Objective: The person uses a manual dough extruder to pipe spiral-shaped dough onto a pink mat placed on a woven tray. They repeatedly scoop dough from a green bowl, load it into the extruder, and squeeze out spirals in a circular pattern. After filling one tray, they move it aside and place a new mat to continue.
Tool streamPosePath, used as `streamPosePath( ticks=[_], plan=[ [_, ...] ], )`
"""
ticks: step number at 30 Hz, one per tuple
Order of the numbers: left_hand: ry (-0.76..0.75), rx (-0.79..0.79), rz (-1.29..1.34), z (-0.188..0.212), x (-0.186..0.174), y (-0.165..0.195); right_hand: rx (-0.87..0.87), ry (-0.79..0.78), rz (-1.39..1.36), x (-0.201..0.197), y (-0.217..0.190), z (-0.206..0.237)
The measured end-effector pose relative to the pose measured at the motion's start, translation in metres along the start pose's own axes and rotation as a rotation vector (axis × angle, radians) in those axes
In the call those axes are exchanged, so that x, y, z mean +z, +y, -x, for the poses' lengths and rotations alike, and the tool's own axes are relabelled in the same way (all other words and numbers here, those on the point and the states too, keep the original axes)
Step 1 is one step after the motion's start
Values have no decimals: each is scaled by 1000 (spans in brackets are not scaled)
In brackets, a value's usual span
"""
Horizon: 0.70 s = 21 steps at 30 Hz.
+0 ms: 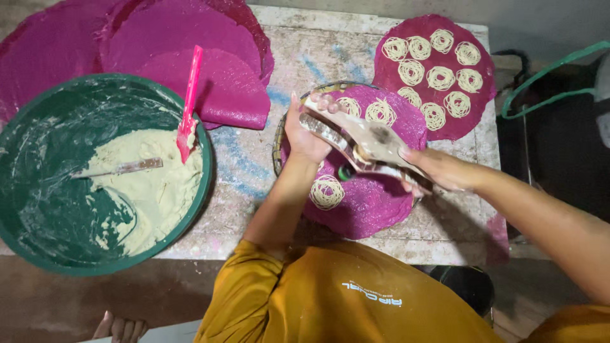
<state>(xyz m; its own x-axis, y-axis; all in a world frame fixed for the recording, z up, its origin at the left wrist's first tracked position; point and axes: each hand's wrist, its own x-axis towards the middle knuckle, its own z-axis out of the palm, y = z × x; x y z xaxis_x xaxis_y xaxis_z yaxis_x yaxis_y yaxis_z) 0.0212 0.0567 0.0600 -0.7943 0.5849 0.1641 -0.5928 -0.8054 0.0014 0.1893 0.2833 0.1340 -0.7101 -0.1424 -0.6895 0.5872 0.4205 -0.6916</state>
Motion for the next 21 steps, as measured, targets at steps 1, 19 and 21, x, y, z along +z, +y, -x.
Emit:
streamPosePath(
  ticks=[1,19,21],
  plan=[
    [41,21,-15,-6,-3,2,-21,76,84,-1,-4,-2],
    [104,58,0,-36,-16,20,-52,327,282,19,-45,-12],
    [150,60,11,-30,-18,18,3,275,268,18,-44,-9]
  ],
)
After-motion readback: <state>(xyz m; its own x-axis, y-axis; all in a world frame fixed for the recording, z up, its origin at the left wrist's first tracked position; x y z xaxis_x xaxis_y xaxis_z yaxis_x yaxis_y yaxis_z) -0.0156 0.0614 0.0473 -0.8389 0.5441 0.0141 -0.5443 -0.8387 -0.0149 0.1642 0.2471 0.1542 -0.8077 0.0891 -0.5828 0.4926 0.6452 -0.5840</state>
